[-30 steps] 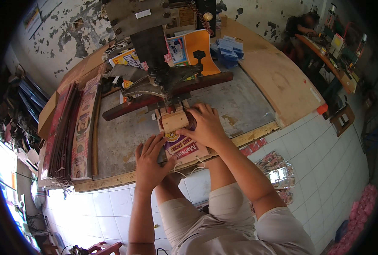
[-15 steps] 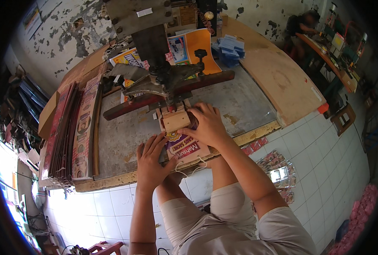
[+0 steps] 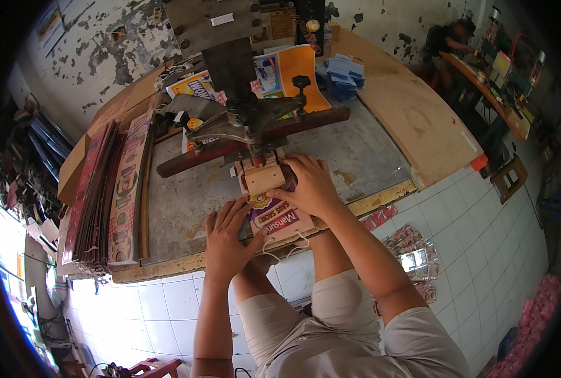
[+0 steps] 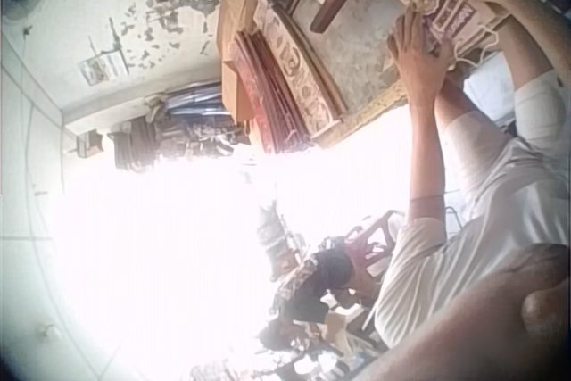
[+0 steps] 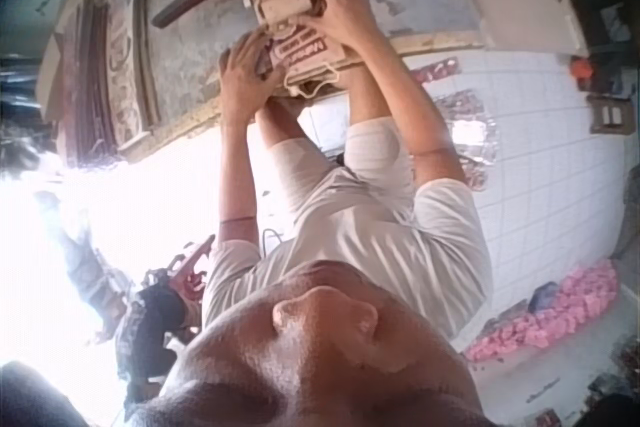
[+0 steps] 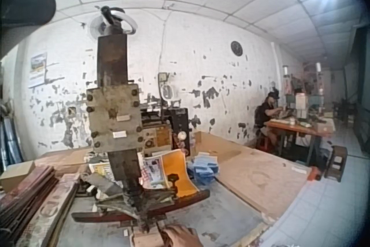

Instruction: The person places long cardboard labels into a manual screen printing press, uses a wooden block to apply pressure, and then removes the printed labels.

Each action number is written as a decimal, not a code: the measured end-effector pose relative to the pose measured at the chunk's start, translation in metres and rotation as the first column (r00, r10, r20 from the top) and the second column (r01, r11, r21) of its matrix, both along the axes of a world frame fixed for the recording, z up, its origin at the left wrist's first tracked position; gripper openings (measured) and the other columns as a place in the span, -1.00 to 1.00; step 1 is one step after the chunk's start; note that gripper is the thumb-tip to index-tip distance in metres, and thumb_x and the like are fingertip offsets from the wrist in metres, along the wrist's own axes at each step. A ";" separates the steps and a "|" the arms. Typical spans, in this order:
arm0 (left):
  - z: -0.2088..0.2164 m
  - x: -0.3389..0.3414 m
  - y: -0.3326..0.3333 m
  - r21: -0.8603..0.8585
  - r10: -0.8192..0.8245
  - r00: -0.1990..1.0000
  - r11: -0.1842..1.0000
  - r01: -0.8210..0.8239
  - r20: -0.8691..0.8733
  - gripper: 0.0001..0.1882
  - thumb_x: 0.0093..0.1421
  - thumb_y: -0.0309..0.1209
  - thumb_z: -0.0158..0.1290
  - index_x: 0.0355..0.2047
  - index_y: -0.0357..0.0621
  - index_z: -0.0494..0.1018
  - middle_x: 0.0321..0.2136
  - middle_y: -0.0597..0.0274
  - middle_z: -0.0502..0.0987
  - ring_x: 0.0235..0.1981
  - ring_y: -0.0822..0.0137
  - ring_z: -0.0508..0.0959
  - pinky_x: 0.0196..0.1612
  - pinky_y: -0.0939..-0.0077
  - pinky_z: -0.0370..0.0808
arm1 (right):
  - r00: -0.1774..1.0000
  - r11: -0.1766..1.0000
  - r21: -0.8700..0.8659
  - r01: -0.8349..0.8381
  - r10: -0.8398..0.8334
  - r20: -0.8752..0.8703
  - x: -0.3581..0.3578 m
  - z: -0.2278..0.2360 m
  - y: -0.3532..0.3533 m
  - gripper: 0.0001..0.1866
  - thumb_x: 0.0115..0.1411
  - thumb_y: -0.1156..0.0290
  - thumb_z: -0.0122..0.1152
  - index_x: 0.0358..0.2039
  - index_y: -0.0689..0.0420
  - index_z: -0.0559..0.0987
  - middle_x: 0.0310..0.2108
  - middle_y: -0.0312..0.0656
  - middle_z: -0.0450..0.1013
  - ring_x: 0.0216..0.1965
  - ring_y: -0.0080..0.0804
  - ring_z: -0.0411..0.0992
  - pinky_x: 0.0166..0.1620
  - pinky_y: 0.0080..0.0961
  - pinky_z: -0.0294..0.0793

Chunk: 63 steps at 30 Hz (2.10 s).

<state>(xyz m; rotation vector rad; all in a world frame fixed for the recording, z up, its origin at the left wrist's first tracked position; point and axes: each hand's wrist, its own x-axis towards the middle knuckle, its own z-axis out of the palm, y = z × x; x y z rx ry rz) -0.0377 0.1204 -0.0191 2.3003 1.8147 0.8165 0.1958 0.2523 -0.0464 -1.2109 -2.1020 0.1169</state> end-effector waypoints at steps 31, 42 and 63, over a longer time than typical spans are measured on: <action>-0.001 -0.003 -0.001 0.015 -0.009 1.000 1.000 0.008 0.029 -0.31 0.25 -0.11 0.39 0.34 -0.07 0.54 0.47 0.23 0.50 0.54 0.02 0.37 0.58 -0.29 0.12 | 0.982 0.933 -0.355 -0.054 0.115 0.152 0.007 0.003 0.060 0.23 0.36 -0.70 -0.14 0.53 0.26 0.40 0.62 0.22 0.11 0.68 0.12 -0.06 0.61 0.16 -0.21; -0.001 -0.002 -0.002 0.022 -0.005 0.999 1.000 0.005 0.036 -0.32 0.26 -0.10 0.38 0.33 -0.09 0.55 0.47 0.22 0.50 0.53 0.01 0.38 0.58 -0.27 0.12 | 0.980 0.923 -0.380 -0.061 0.127 0.151 0.006 0.011 0.057 0.27 0.32 -0.75 -0.17 0.51 0.25 0.44 0.63 0.26 0.10 0.69 0.11 -0.07 0.62 0.18 -0.20; -0.014 -0.008 -0.003 0.139 -0.067 0.998 0.988 0.066 0.004 -0.26 0.39 0.03 0.24 0.46 -0.05 0.47 0.55 0.19 0.39 0.56 -0.02 0.33 0.61 -0.18 0.12 | 0.933 0.960 -0.065 -0.273 0.247 -0.262 0.005 0.019 -0.027 -0.48 0.29 0.42 0.57 0.23 0.16 0.62 0.29 0.00 0.54 0.32 0.10 0.51 0.30 -0.09 0.55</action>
